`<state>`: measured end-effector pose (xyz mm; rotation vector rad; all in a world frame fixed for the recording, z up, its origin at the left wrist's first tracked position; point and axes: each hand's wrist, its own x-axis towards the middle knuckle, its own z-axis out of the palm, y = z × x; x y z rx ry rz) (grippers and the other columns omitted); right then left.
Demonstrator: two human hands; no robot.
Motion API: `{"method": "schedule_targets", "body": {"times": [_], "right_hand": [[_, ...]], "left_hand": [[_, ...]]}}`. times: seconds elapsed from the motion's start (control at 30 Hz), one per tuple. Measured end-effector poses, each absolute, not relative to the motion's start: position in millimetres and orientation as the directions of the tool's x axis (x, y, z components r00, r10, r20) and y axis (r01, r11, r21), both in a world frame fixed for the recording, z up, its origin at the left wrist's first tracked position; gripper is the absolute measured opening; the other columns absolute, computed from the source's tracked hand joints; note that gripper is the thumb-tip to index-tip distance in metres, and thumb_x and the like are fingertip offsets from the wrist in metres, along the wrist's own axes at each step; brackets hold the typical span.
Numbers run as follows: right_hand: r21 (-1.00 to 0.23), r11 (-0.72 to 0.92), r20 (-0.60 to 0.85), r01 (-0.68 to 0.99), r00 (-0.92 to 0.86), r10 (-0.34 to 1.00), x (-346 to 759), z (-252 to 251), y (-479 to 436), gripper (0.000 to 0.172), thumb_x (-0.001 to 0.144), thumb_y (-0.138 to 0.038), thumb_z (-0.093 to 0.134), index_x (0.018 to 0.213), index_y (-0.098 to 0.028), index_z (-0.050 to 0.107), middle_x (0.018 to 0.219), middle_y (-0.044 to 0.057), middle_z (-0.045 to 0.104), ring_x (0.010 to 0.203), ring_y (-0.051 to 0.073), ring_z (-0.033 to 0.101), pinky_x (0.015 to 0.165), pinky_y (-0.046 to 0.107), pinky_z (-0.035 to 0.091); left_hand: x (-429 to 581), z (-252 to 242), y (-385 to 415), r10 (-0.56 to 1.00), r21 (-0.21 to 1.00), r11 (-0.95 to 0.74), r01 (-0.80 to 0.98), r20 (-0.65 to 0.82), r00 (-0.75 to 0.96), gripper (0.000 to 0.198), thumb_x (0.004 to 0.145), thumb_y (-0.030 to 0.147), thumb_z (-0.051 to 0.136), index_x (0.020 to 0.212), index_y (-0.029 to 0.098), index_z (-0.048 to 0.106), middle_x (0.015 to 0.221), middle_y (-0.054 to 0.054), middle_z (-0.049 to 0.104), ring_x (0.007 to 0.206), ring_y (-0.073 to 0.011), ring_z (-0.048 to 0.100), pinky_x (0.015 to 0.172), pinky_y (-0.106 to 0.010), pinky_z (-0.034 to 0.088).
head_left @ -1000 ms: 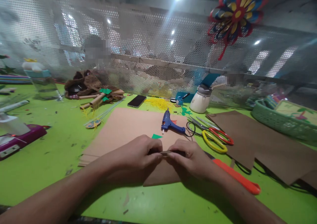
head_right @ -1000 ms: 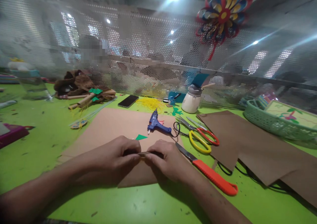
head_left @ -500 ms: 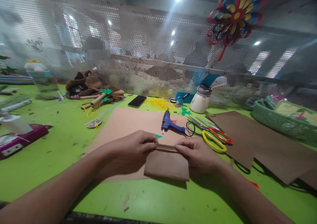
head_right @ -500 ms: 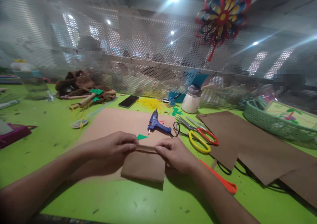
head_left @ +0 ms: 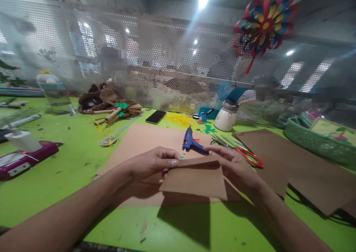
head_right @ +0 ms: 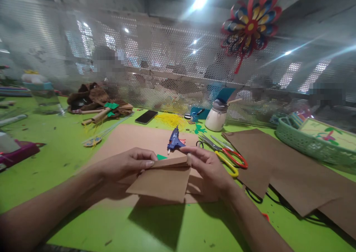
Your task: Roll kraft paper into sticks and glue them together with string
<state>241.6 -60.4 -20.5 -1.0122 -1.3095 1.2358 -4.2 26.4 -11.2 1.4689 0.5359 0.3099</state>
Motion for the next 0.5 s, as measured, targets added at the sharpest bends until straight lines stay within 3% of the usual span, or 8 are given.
{"method": "schedule_targets", "body": {"times": [0.1,0.2,0.27,0.4,0.5], "right_hand": [[-0.984,0.171,0.145,0.045,-0.349,0.926,230,-13,-66,0.045,0.075,-0.033,0.071,0.118,-0.026,0.060,0.101,0.006,0.063,0.085,0.018,0.061,0.072,0.029,0.050],[-0.937,0.325,0.222,0.130,-0.500,0.837,221,-4,-71,0.027,0.076,-0.032,0.070,0.101,-0.021,0.071,0.096,0.007,0.063,0.089,0.019,0.059,0.080,0.032,0.047],[-0.928,0.353,0.255,0.117,-0.492,0.832,218,-3,-73,0.020,0.074,-0.030,0.072,0.090,-0.018,0.073,0.091,0.006,0.061,0.084,0.018,0.059,0.077,0.030,0.048],[-0.968,0.245,0.211,0.045,-0.374,0.903,216,-9,-73,0.015,0.071,-0.028,0.075,0.082,-0.018,0.073,0.089,0.005,0.060,0.076,0.015,0.059,0.066,0.026,0.049],[-0.990,0.137,0.134,-0.011,-0.314,0.940,216,-14,-72,0.019,0.076,-0.032,0.070,0.086,-0.016,0.069,0.084,0.005,0.061,0.074,0.015,0.057,0.064,0.027,0.048]], "left_hand": [[1,-19,15,0.445,0.940,0.333,0.066,-0.219,0.868,0.026,0.071,0.035,0.071,0.084,0.015,0.061,0.065,0.003,0.051,0.056,-0.0076,0.042,0.057,-0.021,0.034],[5,-23,4,0.395,0.908,0.418,0.023,-0.205,0.896,0.023,0.071,0.031,0.073,0.083,0.014,0.063,0.066,0.002,0.053,0.057,-0.0074,0.045,0.058,-0.020,0.035],[8,-24,-2,0.355,0.889,0.458,0.019,-0.203,0.913,0.021,0.072,0.029,0.072,0.083,0.014,0.064,0.069,0.001,0.055,0.059,-0.0074,0.047,0.060,-0.020,0.036],[13,-30,-8,0.221,0.885,0.455,0.104,-0.225,0.949,0.023,0.076,0.034,0.068,0.085,0.013,0.066,0.066,-0.002,0.059,0.057,-0.0101,0.051,0.060,-0.023,0.040],[15,-33,-8,0.286,0.923,0.379,0.072,-0.190,0.939,0.021,0.079,0.031,0.064,0.089,0.013,0.066,0.075,-0.006,0.063,0.067,-0.0147,0.057,0.064,-0.026,0.043]]}}
